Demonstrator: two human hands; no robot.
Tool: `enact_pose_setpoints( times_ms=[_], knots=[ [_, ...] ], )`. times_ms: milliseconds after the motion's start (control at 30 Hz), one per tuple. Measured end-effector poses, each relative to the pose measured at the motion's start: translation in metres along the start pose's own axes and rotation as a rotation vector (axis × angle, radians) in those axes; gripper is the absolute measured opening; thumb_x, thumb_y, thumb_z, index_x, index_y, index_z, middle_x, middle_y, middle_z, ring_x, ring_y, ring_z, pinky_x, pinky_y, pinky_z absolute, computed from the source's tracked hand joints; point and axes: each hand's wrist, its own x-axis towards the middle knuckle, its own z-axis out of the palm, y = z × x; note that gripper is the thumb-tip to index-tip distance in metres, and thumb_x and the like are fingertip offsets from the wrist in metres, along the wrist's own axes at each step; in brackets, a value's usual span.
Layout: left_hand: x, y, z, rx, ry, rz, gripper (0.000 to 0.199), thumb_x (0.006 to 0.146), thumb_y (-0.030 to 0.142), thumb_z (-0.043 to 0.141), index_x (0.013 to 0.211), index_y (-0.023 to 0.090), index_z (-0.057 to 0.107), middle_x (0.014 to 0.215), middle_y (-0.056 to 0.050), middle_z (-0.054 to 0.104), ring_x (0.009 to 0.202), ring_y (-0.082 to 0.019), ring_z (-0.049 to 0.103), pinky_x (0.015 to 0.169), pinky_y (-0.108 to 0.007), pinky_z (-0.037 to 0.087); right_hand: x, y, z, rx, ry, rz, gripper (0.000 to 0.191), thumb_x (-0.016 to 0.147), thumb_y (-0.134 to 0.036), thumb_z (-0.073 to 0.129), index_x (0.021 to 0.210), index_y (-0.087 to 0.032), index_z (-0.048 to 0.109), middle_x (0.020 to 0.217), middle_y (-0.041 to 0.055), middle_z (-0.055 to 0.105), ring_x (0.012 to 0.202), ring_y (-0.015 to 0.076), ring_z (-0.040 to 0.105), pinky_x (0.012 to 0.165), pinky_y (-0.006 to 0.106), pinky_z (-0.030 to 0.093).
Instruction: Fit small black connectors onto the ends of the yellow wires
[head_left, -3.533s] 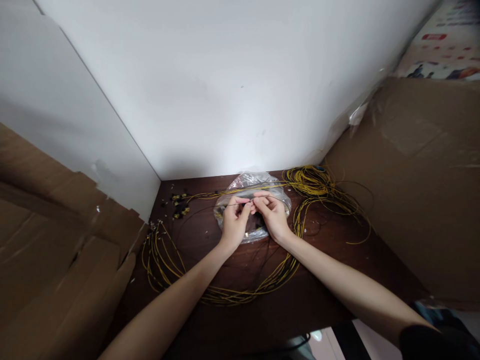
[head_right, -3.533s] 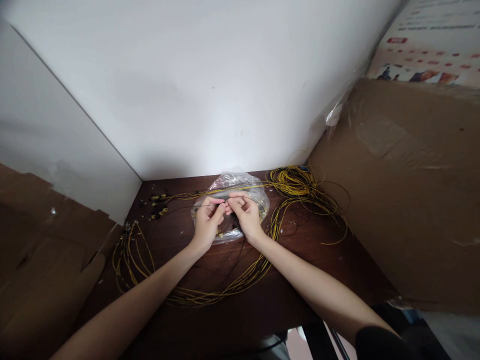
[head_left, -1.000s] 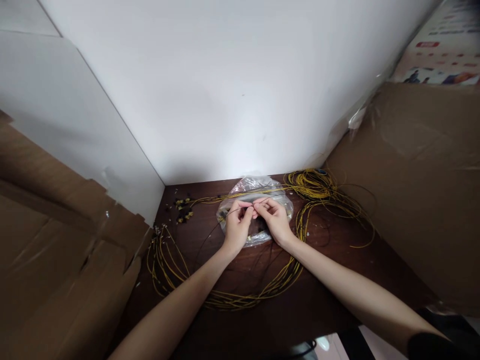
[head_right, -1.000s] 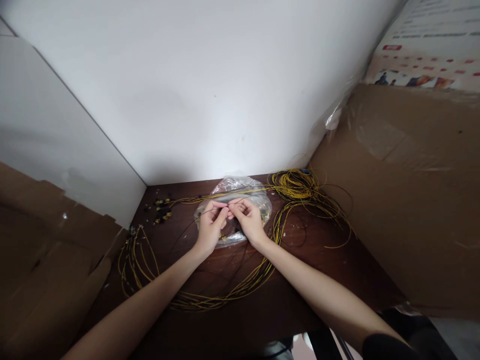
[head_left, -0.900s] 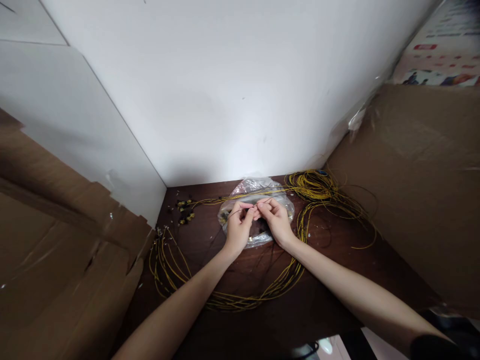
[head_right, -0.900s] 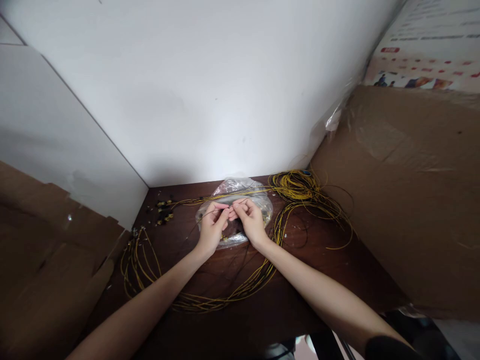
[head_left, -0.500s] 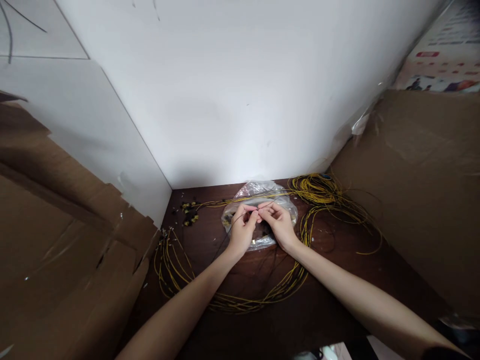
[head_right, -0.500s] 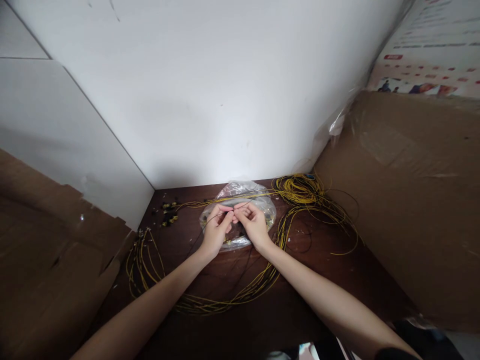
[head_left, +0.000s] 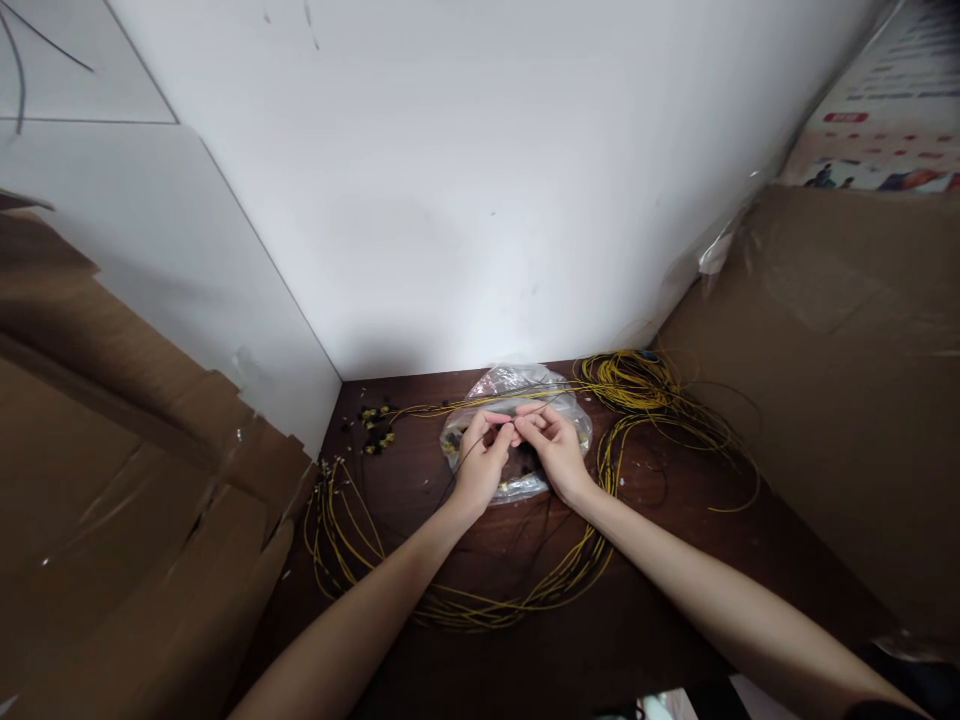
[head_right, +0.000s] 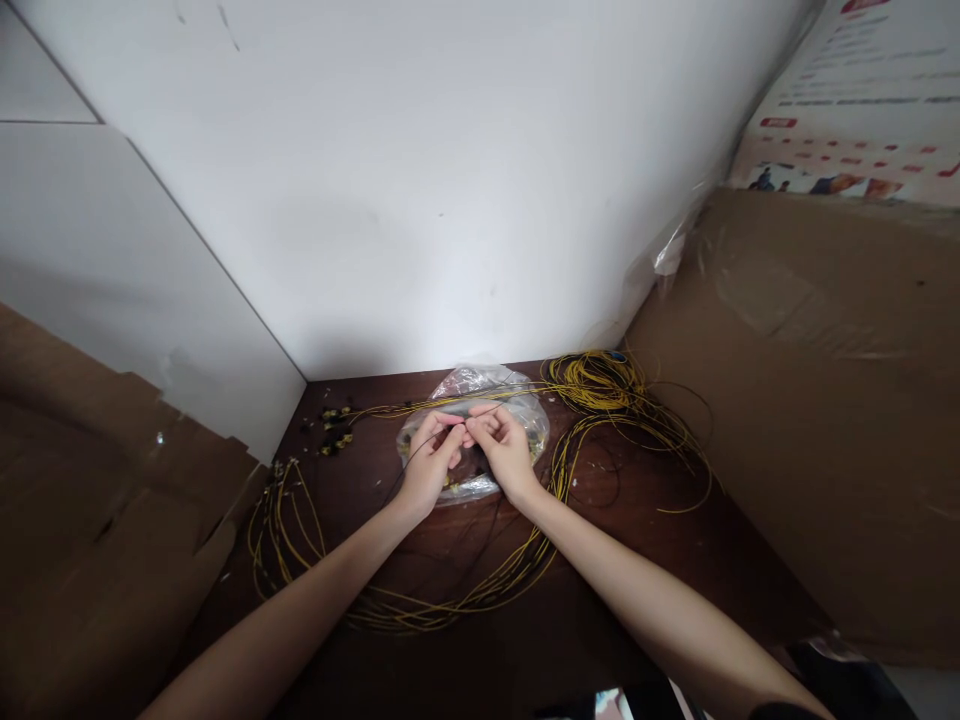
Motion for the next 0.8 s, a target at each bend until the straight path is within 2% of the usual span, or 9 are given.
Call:
enact_pose_setpoints(
  times_ms=[167,333,433,600,733,800],
  knots=[
    [0.0,0.001,0.001,-0.009,0.005,-0.016,0.021,0.075,0.034,0.062,0.082,0.016,0.052,0.062,0.003,0.052,0.043,-0.004,0.038,0.039,-0.015,0.029,0.001,-0.002,0.001,-0.054,0.017,0.004,0.024,0.071,-0.039,0.069,0.078,-0.019,0.056,0.061,-0.0026,0.059,0.056,0.013,0.056,0.061,0.027,0.047],
    [-0.001,0.003,0.003,-0.056,0.057,-0.036,0.022,0.072,0.033,0.064,0.08,0.016,0.053,0.063,0.004,0.052,0.042,-0.003,0.038,0.039,-0.016,0.028,0.002,0.003,0.001,0.065,0.045,0.022,0.031,0.073,-0.046,0.065,0.081,-0.023,0.046,0.059,-0.0047,0.059,0.052,0.0139,0.056,0.057,0.028,0.048],
    [-0.001,0.009,0.004,-0.112,0.04,-0.102,0.024,0.07,0.032,0.066,0.08,0.015,0.054,0.059,0.004,0.051,0.042,-0.003,0.039,0.04,-0.016,0.029,0.001,0.003,-0.001,0.12,0.037,0.016,0.028,0.075,-0.043,0.064,0.086,-0.023,0.048,0.06,-0.0051,0.059,0.053,0.0137,0.057,0.058,0.028,0.048],
    [0.005,0.028,-0.001,-0.071,-0.082,-0.211,0.024,0.065,0.029,0.07,0.079,0.014,0.056,0.061,0.001,0.055,0.046,-0.004,0.043,0.042,-0.016,0.031,0.0,0.001,-0.002,0.043,0.02,-0.009,0.022,0.072,-0.036,0.069,0.082,-0.019,0.058,0.062,-0.0035,0.059,0.058,0.0113,0.057,0.063,0.025,0.047],
    [0.011,0.048,-0.012,0.047,-0.248,-0.182,0.026,0.066,0.024,0.07,0.089,0.015,0.062,0.067,-0.003,0.061,0.047,-0.006,0.047,0.044,-0.018,0.037,0.002,0.003,-0.003,0.071,0.048,0.015,0.025,0.072,-0.04,0.068,0.079,-0.02,0.055,0.062,-0.0035,0.06,0.055,0.0118,0.056,0.06,0.026,0.048],
    [0.015,0.059,-0.017,0.101,-0.289,-0.15,0.022,0.067,0.021,0.067,0.088,0.016,0.065,0.066,-0.003,0.062,0.048,-0.007,0.049,0.045,-0.02,0.039,0.003,0.004,-0.003,0.098,0.04,0.021,0.026,0.073,-0.042,0.067,0.08,-0.021,0.054,0.062,-0.0033,0.06,0.055,0.0126,0.057,0.06,0.027,0.049]
  ],
)
